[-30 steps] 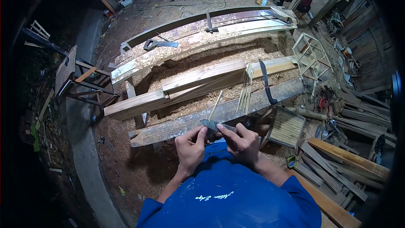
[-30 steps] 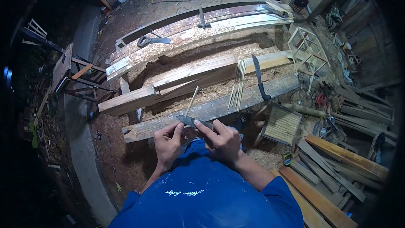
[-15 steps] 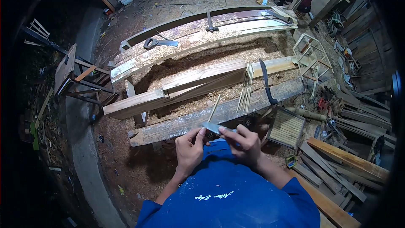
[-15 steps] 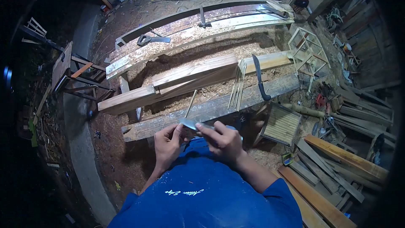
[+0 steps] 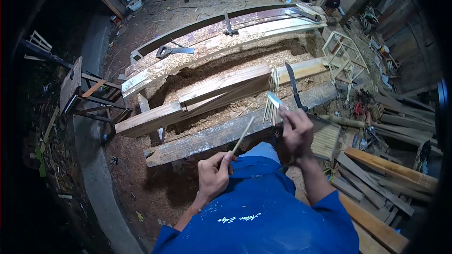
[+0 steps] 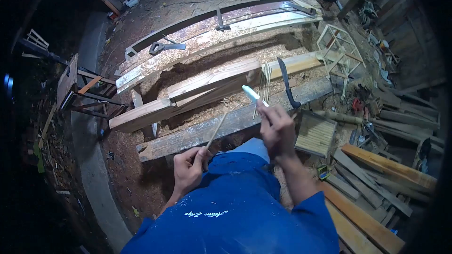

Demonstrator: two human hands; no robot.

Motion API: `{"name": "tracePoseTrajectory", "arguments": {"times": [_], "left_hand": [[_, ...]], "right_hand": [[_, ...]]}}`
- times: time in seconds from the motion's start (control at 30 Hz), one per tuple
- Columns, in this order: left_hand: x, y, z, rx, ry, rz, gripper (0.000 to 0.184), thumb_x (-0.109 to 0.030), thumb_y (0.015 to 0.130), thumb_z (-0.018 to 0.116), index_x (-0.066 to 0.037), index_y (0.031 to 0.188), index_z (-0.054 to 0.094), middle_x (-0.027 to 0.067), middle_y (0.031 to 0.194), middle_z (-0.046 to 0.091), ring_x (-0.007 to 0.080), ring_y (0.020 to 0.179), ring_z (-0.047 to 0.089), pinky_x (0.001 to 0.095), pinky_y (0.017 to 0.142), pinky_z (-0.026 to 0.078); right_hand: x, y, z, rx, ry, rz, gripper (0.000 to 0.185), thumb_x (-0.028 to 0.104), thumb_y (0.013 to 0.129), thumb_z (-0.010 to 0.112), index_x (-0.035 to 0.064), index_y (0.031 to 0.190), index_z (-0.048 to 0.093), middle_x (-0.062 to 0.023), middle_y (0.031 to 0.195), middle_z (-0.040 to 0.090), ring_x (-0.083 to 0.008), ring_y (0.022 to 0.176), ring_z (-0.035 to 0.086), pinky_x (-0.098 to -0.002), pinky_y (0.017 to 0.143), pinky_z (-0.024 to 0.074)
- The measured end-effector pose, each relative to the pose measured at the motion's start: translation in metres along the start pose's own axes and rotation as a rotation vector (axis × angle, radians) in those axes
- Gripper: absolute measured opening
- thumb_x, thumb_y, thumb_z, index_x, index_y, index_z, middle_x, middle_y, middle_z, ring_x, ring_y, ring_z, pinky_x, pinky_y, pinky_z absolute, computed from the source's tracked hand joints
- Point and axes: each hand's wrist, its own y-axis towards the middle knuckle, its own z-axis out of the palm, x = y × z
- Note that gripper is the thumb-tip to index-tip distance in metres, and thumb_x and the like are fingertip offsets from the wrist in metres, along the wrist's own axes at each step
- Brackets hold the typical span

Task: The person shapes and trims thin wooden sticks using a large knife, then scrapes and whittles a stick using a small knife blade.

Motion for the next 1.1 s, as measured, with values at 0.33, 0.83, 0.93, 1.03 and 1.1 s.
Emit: {"name": "tracePoseTrajectory", "arguments": {"times": [0.33, 0.83, 0.93, 1.03, 1.1], "left_hand": [[0.005, 0.015, 0.010, -0.077, -0.024, -0.032, 0.027, -0.016, 0.107, 0.058, 0.004, 0.100, 0.076, 0.0070, 0.061, 0.067, 0.0102, 0.056, 0.064, 0.0287, 0.053, 0.048], [0.001, 0.004, 0.006, -0.070, 0.200, 0.162, 0.021, -0.011, 0.104, 0.062, 0.003, 0.093, 0.074, 0.0117, 0.060, 0.064, 0.0149, 0.052, 0.064, 0.0309, 0.051, 0.046], [-0.004, -0.002, -0.005, -0.111, 0.175, 0.039, 0.021, -0.012, 0.104, 0.064, 0.003, 0.093, 0.074, 0.0104, 0.060, 0.065, 0.0127, 0.053, 0.064, 0.0303, 0.050, 0.046], [0.005, 0.006, -0.001, -0.144, 0.163, 0.031, 0.021, -0.013, 0.103, 0.066, 0.003, 0.095, 0.075, 0.0113, 0.062, 0.066, 0.0122, 0.055, 0.064, 0.0304, 0.051, 0.047], [0.005, 0.013, 0.003, -0.141, 0.138, 0.049, 0.020, -0.013, 0.102, 0.066, 0.003, 0.096, 0.075, 0.0128, 0.065, 0.067, 0.0134, 0.056, 0.065, 0.0305, 0.053, 0.048]], "right_hand": [[0.057, -0.046, 0.008, 0.270, 0.244, -0.139, 0.037, 0.011, 0.088, 0.078, 0.0195, 0.124, 0.077, -0.0068, 0.069, 0.049, -0.0227, 0.049, 0.055, -0.0382, 0.045, 0.0446], [0.000, -0.024, 0.004, 0.108, -0.170, -0.116, 0.043, 0.001, 0.085, 0.068, 0.0147, 0.125, 0.074, -0.0126, 0.073, 0.057, -0.0299, 0.058, 0.059, -0.0430, 0.050, 0.0483], [-0.033, -0.001, -0.015, -0.036, 0.029, 0.090, 0.022, 0.005, 0.095, 0.071, 0.0045, 0.116, 0.077, -0.0147, 0.080, 0.065, -0.0284, 0.067, 0.064, -0.0396, 0.061, 0.0495], [-0.022, 0.001, -0.021, -0.001, 0.152, 0.158, 0.023, 0.006, 0.096, 0.072, 0.0038, 0.119, 0.077, -0.0111, 0.081, 0.065, -0.0217, 0.068, 0.064, -0.0360, 0.063, 0.0506], [-0.011, 0.000, -0.017, 0.017, 0.186, 0.258, 0.025, 0.009, 0.097, 0.073, 0.0038, 0.122, 0.076, -0.0073, 0.084, 0.064, -0.0156, 0.074, 0.062, -0.0325, 0.067, 0.0507]]}}
